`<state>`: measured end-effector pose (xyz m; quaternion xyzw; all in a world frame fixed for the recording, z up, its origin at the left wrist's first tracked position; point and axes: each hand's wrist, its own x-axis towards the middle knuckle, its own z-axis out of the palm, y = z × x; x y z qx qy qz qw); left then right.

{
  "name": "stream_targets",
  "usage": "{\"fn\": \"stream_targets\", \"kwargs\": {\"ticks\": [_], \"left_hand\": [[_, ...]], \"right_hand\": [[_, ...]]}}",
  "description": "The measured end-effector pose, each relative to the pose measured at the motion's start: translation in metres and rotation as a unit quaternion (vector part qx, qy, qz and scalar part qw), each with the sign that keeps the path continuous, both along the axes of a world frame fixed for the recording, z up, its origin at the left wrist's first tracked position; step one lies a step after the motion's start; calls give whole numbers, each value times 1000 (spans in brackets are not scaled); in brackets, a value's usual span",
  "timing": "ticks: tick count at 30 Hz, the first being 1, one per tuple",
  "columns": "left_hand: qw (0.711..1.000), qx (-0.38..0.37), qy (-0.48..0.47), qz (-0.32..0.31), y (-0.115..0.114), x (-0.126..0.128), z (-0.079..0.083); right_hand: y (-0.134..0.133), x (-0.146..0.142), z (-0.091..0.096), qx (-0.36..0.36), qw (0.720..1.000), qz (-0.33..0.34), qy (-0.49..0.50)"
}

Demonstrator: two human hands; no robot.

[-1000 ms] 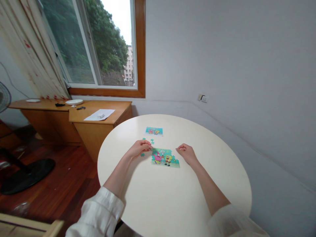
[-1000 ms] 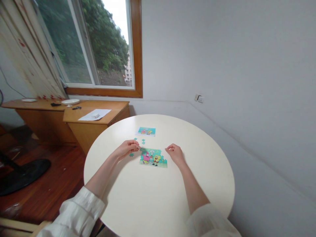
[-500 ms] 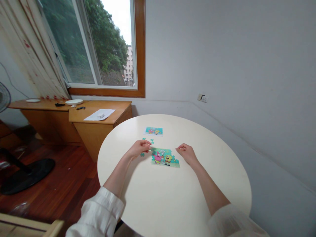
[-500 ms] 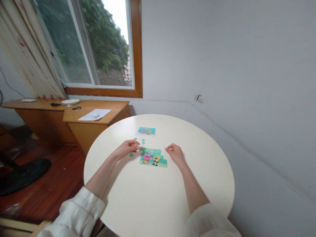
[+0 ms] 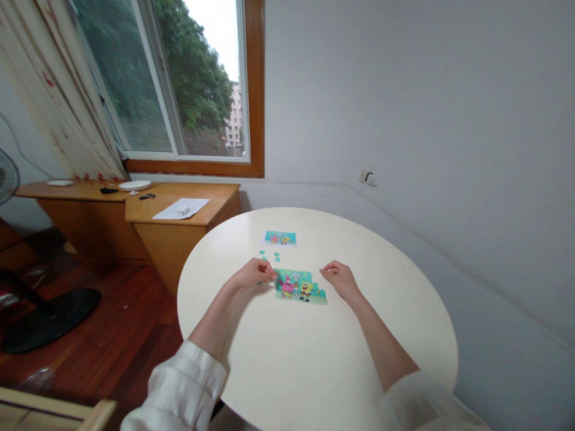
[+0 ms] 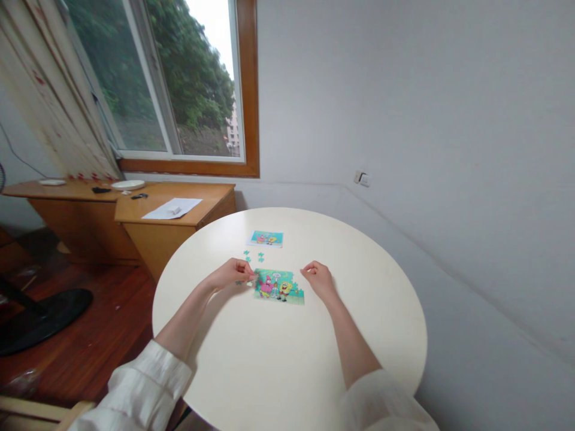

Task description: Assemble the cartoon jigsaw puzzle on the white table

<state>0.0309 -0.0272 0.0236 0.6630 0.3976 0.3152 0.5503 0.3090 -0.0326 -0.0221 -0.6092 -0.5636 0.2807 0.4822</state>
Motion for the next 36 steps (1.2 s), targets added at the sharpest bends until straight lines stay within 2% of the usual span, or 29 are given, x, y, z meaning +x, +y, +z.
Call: {"fn": "stream_targets", "kwargs": {"ticks": [9,21,36], "left_hand": [[998,-51,10,-23,-2,0,0],[989,33,119,-83,5,-2,-10],[980,57,180,-56,1,2,-7]], "right_hand": [[0,0,0,5,1000,-4,-3],[4,2,-4,3,1000,-1,0],[1,0,0,-4,1000,-2,-4]]}}
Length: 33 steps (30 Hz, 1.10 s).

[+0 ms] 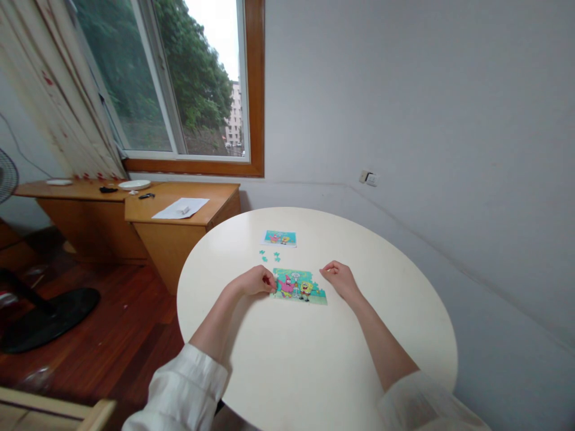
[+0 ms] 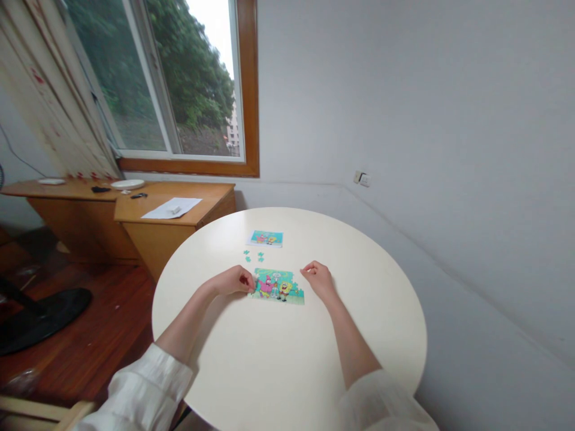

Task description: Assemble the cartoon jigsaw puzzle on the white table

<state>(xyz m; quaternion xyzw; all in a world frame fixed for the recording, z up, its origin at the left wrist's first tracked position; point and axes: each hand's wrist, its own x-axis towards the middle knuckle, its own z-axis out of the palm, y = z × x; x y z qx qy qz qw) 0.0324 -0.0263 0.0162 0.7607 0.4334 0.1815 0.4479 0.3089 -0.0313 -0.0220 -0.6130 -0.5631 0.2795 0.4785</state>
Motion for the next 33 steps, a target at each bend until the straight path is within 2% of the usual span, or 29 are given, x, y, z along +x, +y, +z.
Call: {"fn": "stream_targets", "kwargs": {"ticks": [10,24,33], "left_hand": [[998,44,36,-6,0,2,-5],[991,79,104,7,-9,6,10],[994,83,66,1,-7,4,7]], "right_hand": [[0,-1,0,-2,1000,-4,7],[1,-2,0,1,1000,-3,11],[1,-2,-1,-7,1000,-5,9]]}}
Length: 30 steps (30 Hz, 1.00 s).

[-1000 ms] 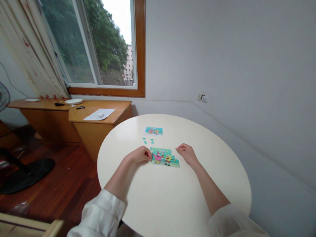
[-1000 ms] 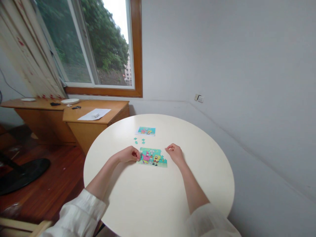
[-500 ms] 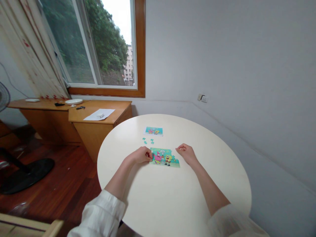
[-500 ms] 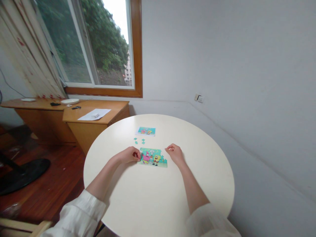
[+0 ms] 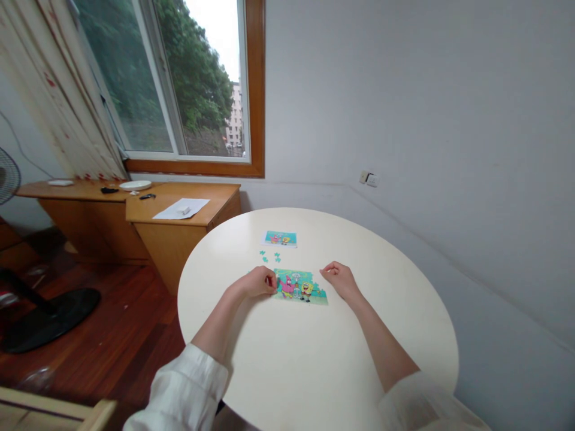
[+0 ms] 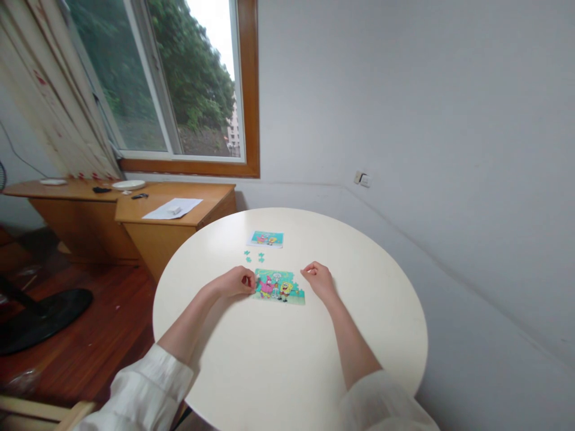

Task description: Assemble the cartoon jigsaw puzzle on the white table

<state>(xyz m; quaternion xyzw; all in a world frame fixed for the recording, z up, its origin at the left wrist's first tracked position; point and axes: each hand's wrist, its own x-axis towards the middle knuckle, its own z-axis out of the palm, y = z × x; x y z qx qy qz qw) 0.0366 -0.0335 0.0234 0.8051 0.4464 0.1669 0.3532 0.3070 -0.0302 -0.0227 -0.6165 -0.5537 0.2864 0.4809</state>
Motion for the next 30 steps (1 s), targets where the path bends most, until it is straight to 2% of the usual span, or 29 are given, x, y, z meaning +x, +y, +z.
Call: {"fn": "stream_targets", "kwargs": {"ticks": [2,4,8,10,13,15,19,23,26,30], "left_hand": [[998,27,-48,19,3,-2,-1],[989,66,-112,73,8,-4,0],[939,132,-217,231,17,-11,4],[914,144,-250,285,20,-15,5],[894,148,-271,324,22,-20,6],[892,146,-267,334,23,-22,5],[910,133,-195,340,26,-24,1],[935,122,-11,334,26,-20,-4],[938,126,91,310,22,-16,-7],[939,124,160,277,17,-12,-8]], "right_hand": [[-1,0,1,1,1000,-1,-1],[-2,0,2,1,1000,0,0],[-4,-1,6,5,1000,5,12],[-5,-1,7,7,1000,7,17],[-5,-1,8,6,1000,9,18],[-5,-1,7,4,1000,8,16],[-4,-1,5,4,1000,8,13],[-4,0,4,5,1000,7,4],[-4,-1,5,1,1000,3,0],[-5,-2,6,3,1000,5,3]]}}
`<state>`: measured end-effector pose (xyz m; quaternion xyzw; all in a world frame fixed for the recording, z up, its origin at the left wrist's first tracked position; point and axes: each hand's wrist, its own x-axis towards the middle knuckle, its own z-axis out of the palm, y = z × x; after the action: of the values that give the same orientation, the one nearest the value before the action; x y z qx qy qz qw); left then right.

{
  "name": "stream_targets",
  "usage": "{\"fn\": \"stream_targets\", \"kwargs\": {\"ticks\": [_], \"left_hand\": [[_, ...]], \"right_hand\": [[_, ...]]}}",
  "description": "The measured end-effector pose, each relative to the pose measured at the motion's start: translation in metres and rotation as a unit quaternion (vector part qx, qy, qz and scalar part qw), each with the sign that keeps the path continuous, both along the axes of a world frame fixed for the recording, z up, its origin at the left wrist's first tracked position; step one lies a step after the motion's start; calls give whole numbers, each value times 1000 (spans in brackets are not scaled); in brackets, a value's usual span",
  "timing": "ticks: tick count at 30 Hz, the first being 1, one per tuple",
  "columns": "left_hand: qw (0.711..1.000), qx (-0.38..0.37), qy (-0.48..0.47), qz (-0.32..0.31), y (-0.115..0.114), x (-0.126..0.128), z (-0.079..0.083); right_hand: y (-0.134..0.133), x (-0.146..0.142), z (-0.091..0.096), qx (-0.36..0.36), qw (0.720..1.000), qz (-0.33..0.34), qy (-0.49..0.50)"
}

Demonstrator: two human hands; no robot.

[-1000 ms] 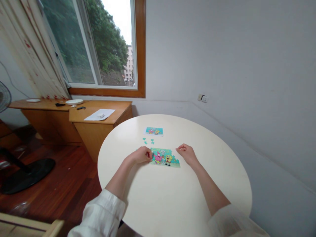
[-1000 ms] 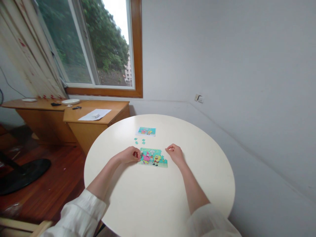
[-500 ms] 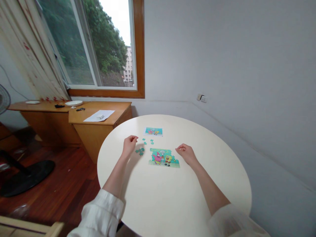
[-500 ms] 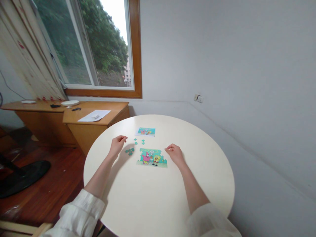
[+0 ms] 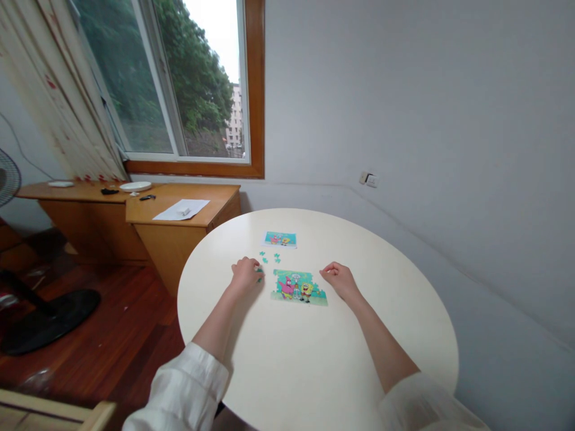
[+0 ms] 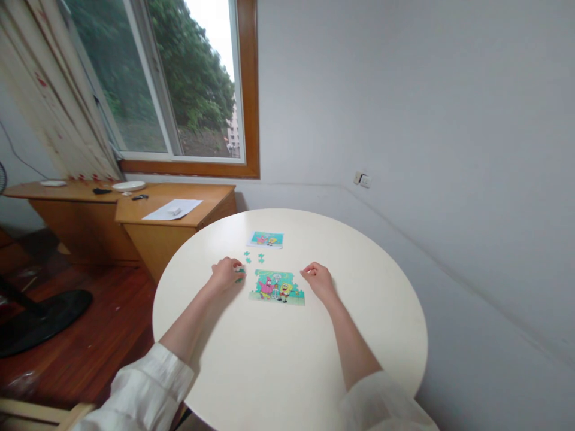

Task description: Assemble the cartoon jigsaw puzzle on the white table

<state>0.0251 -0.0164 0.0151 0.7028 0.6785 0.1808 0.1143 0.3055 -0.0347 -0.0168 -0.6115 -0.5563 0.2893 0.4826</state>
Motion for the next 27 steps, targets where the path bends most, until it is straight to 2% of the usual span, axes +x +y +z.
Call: {"fn": "stream_targets", "kwargs": {"ticks": [23,27], "left_hand": [[999,-28,25,-5,-2,5,1],[1000,-12,18,-1,-2,4,-2]], "right_hand": [[0,0,0,-1,1000,1,-7],[0,0,-2,2,1000,2,-9]]}}
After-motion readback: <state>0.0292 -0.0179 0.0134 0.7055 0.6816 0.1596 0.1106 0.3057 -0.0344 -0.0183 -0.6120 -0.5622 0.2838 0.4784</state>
